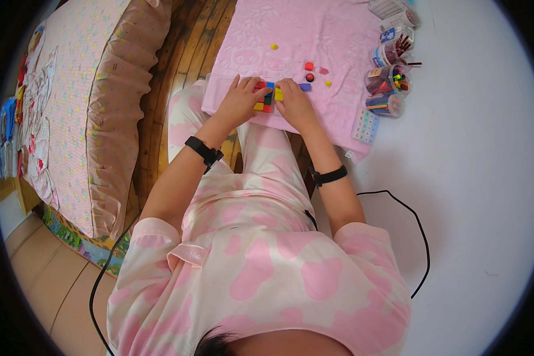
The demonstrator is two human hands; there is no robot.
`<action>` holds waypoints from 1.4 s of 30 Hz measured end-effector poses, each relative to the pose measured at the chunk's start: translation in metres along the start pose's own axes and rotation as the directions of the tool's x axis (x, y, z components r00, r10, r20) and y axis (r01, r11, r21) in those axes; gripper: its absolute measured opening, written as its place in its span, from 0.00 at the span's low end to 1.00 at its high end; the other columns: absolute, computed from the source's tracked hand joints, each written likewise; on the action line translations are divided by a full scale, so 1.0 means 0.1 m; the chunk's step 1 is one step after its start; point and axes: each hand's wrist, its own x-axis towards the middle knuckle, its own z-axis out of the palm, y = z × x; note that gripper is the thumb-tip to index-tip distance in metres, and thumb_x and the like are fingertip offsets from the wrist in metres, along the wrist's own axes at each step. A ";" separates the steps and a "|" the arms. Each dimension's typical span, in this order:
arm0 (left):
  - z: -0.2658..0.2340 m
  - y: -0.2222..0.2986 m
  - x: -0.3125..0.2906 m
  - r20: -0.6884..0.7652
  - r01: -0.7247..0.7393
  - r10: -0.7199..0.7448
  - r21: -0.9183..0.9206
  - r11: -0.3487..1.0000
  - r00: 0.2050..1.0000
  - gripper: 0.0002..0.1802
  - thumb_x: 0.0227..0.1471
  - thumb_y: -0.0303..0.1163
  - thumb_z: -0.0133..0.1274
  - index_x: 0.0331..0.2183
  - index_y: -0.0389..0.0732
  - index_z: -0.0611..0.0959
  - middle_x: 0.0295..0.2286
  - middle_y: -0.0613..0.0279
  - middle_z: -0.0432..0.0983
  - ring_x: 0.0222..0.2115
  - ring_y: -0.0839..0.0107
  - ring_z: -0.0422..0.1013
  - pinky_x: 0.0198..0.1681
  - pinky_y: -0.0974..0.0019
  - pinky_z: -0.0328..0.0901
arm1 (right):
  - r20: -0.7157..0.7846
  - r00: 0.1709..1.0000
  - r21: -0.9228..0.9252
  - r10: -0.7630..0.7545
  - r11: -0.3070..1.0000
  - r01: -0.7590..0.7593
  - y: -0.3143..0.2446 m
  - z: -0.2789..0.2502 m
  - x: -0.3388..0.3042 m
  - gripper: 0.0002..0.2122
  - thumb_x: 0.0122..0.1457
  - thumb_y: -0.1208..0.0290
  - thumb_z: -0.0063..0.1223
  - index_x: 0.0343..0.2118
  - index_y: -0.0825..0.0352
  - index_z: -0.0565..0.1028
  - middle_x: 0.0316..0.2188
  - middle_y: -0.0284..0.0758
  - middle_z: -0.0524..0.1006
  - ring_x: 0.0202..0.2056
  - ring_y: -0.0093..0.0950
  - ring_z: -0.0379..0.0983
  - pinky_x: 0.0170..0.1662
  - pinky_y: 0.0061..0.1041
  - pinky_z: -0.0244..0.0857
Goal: Organize number blocks into a container and clear the workspace.
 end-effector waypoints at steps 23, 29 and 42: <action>-0.08 0.07 -0.02 0.083 0.011 -0.017 0.074 0.997 0.996 0.42 0.39 0.28 0.69 0.58 0.65 0.78 0.58 0.54 0.65 0.62 0.54 0.60 0.67 0.38 0.52 | -0.460 0.875 -0.151 0.150 0.958 -0.243 0.61 -0.18 0.25 0.09 0.56 0.74 0.58 0.40 0.62 0.78 0.38 0.36 0.77 0.45 0.41 0.72 0.51 0.41 0.66; -0.09 0.09 0.00 0.089 0.004 -0.009 0.057 0.998 0.996 0.42 0.38 0.29 0.70 0.58 0.64 0.78 0.60 0.53 0.63 0.62 0.53 0.60 0.67 0.37 0.52 | -0.345 0.923 -0.264 0.169 0.927 -0.268 0.54 -0.20 0.41 0.12 0.54 0.74 0.62 0.42 0.66 0.77 0.39 0.39 0.76 0.44 0.41 0.72 0.50 0.41 0.66; 0.00 0.05 0.01 0.037 -0.014 0.012 0.044 0.999 0.999 0.45 0.39 0.28 0.69 0.61 0.64 0.74 0.58 0.52 0.65 0.61 0.51 0.61 0.66 0.38 0.52 | -0.224 0.970 -0.088 0.095 0.989 -0.117 -0.10 0.23 -0.32 0.12 0.54 0.75 0.62 0.40 0.66 0.74 0.38 0.40 0.75 0.41 0.41 0.73 0.44 0.39 0.68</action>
